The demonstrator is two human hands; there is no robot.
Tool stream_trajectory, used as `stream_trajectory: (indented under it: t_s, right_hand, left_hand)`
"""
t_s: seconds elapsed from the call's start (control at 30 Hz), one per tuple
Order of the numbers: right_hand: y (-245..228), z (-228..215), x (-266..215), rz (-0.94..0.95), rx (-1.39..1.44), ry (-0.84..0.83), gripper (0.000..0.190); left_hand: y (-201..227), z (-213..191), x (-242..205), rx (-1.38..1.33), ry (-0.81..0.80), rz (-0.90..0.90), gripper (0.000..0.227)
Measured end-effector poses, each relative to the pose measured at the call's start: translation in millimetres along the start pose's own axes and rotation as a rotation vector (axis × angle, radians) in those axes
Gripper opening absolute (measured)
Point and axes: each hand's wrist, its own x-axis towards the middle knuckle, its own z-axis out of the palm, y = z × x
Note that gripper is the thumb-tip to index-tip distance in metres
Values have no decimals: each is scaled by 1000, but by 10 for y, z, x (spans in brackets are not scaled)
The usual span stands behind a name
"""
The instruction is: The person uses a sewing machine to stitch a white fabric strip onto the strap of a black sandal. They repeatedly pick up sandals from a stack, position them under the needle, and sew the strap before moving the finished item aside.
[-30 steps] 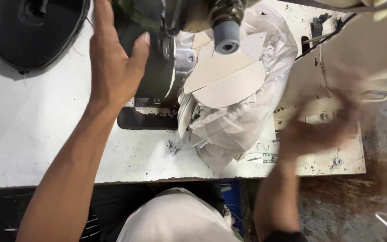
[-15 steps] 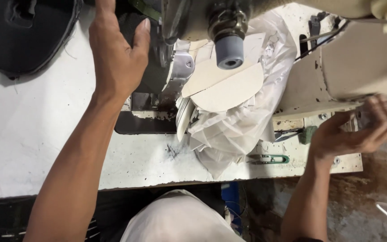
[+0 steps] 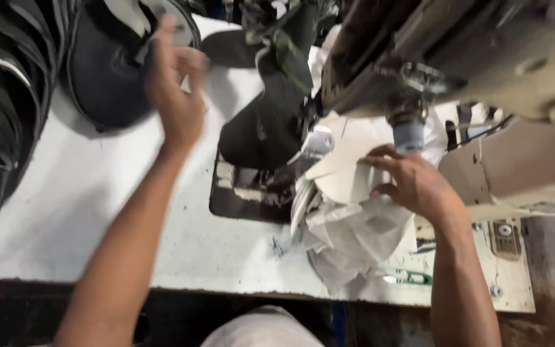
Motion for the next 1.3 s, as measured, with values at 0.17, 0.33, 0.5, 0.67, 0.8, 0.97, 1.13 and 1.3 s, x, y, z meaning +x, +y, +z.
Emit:
stream_trajectory:
  t_s: [0.17,0.33,0.5,0.67,0.8,0.97,1.13,1.3]
  right_hand:
    - [-147,-82,17,161,-47,-71,64]
    - [-175,-176,-12,100,-69,85,60]
    - [170,30,-140,41,-93,121,50]
    - [375,-106,-666,-87,-103,396,14]
    - [187,-5,-1005,85,105,542,16]
    - [108,279,-1113,-96,838,874,29]
    - [-170,313,-1050,-34,917,871,32]
    - [-519,450,-991,-89,1074,787,22]
  left_hand:
    - [-631,-929,917,1414,-103,586,56]
    - [-1105,-1093,1162,1648,-310,666,25]
    - [-1147,-1073,1345,1758,-468,559,10]
    - [-117,-1014,1472,1752,-658,515,18]
    - [1773,-860,433,1764,-465,383,8]
    - [1313,-854,-1693,1587,-755,353,14]
    - [1528,-531,-2326,1065,-507,137,37]
    - [1590,-113,-2040,1399,-819,-36,19]
